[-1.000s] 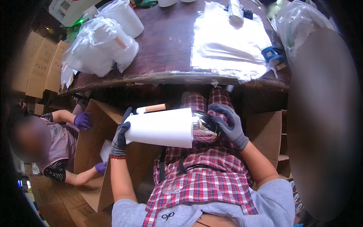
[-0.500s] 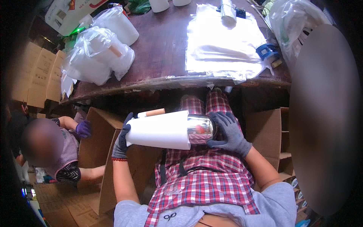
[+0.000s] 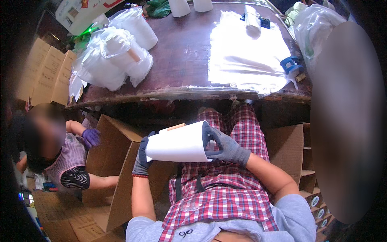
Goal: The person assembles white plastic pitchers by inserting a wooden handle and a circular base into each unit. They repeatedly pick up pitchers, insert the components, and place the finished units on the table. A coworker packs items into boxes nearby.
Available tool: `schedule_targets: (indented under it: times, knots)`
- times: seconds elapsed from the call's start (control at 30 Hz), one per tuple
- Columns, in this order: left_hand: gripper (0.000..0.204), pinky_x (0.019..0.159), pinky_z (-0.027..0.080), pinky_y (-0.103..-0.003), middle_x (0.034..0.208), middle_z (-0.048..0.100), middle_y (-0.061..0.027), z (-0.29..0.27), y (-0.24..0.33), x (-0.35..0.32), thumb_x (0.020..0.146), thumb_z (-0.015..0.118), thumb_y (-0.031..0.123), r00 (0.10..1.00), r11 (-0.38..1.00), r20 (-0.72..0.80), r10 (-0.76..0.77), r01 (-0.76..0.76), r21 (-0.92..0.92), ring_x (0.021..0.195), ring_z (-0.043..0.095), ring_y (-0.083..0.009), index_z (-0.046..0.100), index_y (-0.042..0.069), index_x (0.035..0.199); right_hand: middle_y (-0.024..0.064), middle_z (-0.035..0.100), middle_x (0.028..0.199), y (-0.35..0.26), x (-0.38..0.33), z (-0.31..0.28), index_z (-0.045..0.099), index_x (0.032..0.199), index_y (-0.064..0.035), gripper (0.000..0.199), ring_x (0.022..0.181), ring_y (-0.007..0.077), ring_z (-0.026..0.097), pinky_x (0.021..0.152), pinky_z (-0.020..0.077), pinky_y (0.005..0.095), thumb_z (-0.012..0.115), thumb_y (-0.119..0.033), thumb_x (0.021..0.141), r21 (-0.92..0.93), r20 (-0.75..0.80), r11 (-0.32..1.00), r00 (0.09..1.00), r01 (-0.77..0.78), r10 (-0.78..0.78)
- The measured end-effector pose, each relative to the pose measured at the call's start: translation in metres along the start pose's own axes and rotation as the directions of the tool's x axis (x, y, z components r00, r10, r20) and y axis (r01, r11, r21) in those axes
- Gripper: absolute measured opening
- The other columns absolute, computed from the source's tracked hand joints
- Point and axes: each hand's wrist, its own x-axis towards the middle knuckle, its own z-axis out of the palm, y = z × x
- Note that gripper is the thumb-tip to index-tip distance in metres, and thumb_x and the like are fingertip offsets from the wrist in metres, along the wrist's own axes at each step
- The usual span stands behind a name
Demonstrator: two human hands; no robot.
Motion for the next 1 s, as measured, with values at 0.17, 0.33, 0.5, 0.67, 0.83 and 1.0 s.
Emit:
schedule_targets:
  times: [0.17, 0.33, 0.5, 0.67, 0.83, 1.0]
  knots:
    - [0.060, 0.103, 0.045, -0.043, 0.132, 0.058, -0.0131, 0.000, -0.013, -0.012, 0.093, 0.056, 0.044, 0.998, 0.980, -0.010, -0.062, 0.059, -0.190, 0.120, 0.057, -0.0273, 0.049, 0.004, 0.138, 0.0231, 0.037, 0.150, 0.002, -0.009, 0.015, 0.029, 0.149, -0.0006, 0.091, 0.141, 0.0347, 0.035, 0.115, 0.0316, 0.0392, 0.079, -0.022, 0.076, 0.035, -0.085, 0.999, 0.996, 0.029, -0.026]
    - [0.056, 0.097, 0.048, -0.041, 0.125, 0.063, -0.0097, -0.024, -0.037, -0.015, 0.087, 0.061, 0.038, 0.984, 0.944, -0.070, -0.163, 0.135, -0.301, 0.110, 0.062, -0.0242, 0.054, 0.006, 0.133, 0.0254, 0.038, 0.148, 0.001, -0.010, 0.018, 0.034, 0.147, 0.0007, 0.093, 0.139, 0.0390, 0.036, 0.114, 0.0323, 0.0429, 0.080, -0.026, 0.072, -0.184, -0.016, 0.976, 0.993, 0.115, -0.120]
    - [0.041, 0.088, 0.051, -0.037, 0.108, 0.065, -0.0067, 0.001, -0.022, -0.011, 0.089, 0.063, 0.039, 0.996, 0.984, -0.028, -0.090, 0.084, -0.160, 0.098, 0.063, -0.0214, 0.059, 0.010, 0.119, 0.0277, 0.038, 0.147, -0.008, -0.009, 0.009, 0.034, 0.146, 0.0002, 0.097, 0.136, 0.0443, 0.037, 0.113, 0.0330, 0.0473, 0.083, -0.026, 0.067, -0.347, 0.050, 0.927, 0.990, 0.142, -0.133]
    - [0.028, 0.085, 0.052, -0.035, 0.098, 0.066, -0.0053, 0.025, 0.005, -0.025, 0.094, 0.060, 0.034, 0.987, 0.969, -0.068, -0.142, 0.124, -0.216, 0.093, 0.063, -0.0200, 0.062, 0.010, 0.109, 0.0276, 0.040, 0.144, -0.022, -0.013, 0.008, 0.037, 0.144, 0.0007, 0.093, 0.134, 0.0466, 0.039, 0.112, 0.0329, 0.0507, 0.083, -0.022, 0.066, -0.442, 0.173, 0.860, 0.965, 0.255, -0.197]
    - [0.038, 0.092, 0.049, -0.036, 0.110, 0.062, -0.0089, 0.038, 0.023, -0.033, 0.096, 0.058, 0.032, 0.996, 0.960, -0.061, -0.061, 0.041, -0.278, 0.101, 0.060, -0.0194, 0.056, 0.007, 0.126, 0.0244, 0.046, 0.139, -0.008, -0.010, 0.010, 0.042, 0.139, 0.0011, 0.086, 0.131, 0.0388, 0.045, 0.109, 0.0378, 0.0454, 0.084, -0.021, 0.068, -0.175, -0.030, 0.971, 0.985, 0.161, -0.169]
    - [0.054, 0.095, 0.045, -0.036, 0.120, 0.055, -0.0085, 0.070, 0.054, -0.042, 0.089, 0.065, 0.036, 0.973, 0.971, -0.015, 0.228, -0.227, 0.079, 0.107, 0.055, -0.0197, 0.049, 0.010, 0.132, 0.0172, 0.058, 0.128, -0.008, -0.018, 0.011, 0.050, 0.132, 0.0017, 0.069, 0.117, 0.0276, 0.057, 0.100, 0.0440, 0.0358, 0.081, -0.017, 0.073, 0.343, -0.109, 0.937, 0.989, -0.059, 0.102]
